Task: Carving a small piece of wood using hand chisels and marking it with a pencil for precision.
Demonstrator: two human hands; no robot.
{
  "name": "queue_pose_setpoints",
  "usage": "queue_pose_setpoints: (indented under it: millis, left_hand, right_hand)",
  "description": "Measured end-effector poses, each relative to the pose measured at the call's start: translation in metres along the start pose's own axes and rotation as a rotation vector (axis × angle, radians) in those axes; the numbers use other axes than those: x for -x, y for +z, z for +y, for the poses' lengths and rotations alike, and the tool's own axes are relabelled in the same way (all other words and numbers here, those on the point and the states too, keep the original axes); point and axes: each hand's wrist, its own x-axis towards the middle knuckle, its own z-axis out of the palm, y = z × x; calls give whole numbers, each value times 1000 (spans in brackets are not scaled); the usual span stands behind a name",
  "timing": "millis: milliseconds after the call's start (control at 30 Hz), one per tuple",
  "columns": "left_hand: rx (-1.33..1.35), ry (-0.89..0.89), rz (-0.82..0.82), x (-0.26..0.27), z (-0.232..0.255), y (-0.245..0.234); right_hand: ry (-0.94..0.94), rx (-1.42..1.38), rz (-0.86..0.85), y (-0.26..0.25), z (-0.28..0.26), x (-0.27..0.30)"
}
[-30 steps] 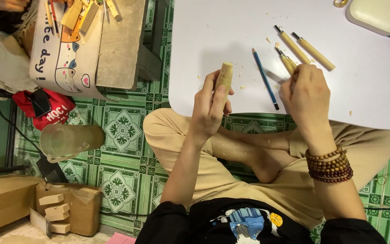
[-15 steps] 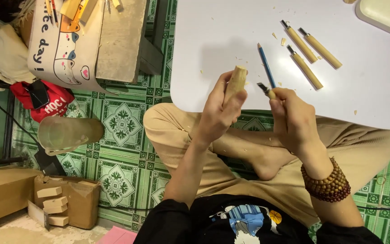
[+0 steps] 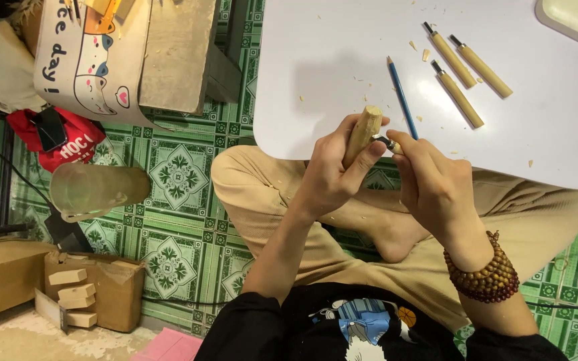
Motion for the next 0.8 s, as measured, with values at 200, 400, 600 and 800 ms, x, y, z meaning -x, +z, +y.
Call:
queue_pose_setpoints:
  millis: [200,400,600,800]
  left_hand:
    - [-40,38,-4,-1,-6,1]
    - [-94,81,11,0,-3,6]
    - [-124,86,31,0,3,10]
    - [-111,31,45,0,6,13]
  right_hand:
    - [-6,41,3,1,-7,1]
    - [19,44,10,2,-7,11]
    - [-5,202,110,13,-8,22]
    - [4,232,182,27,-6,28]
